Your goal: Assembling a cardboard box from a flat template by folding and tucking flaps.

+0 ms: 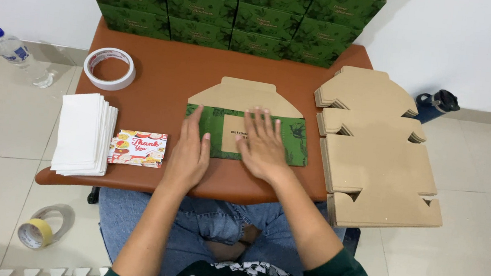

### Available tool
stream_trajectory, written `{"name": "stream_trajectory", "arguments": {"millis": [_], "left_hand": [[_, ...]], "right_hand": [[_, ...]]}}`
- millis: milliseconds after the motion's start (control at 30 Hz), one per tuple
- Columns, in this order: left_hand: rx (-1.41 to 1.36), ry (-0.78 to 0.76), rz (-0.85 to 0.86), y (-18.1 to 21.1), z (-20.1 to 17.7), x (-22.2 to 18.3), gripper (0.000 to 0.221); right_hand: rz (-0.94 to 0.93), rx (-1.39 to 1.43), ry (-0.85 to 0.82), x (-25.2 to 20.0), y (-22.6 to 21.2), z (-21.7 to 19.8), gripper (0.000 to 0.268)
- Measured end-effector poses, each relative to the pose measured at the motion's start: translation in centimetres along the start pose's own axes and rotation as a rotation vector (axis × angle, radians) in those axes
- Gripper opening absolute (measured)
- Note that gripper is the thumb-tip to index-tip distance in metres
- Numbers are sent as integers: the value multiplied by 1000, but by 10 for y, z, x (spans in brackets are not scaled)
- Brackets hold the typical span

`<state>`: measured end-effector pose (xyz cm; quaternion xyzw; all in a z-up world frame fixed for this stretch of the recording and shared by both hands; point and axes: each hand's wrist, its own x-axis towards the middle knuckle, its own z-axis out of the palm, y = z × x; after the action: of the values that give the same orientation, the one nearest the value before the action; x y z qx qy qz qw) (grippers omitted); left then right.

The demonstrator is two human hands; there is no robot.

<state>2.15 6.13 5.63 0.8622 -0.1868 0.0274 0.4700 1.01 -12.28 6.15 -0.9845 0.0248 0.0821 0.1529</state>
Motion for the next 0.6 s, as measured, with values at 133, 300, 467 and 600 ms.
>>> {"name": "stream_trajectory", "arguments": {"millis": [133, 300, 467, 600], "left_hand": [[-222, 100, 14, -5, -5, -1, 62], [-244, 62, 72, -18, -2, -1, 69], [-126, -29, 15, -10, -4, -1, 67], [109, -92, -113, -11, 1, 9, 71]], "right_hand": [[-167, 4, -41, 29, -39, 23, 67], [-394, -91, 51, 48, -56, 46, 67], [-329, -7, 7, 25, -28, 23, 65], [-72, 67, -9, 7, 15, -7, 64]]}}
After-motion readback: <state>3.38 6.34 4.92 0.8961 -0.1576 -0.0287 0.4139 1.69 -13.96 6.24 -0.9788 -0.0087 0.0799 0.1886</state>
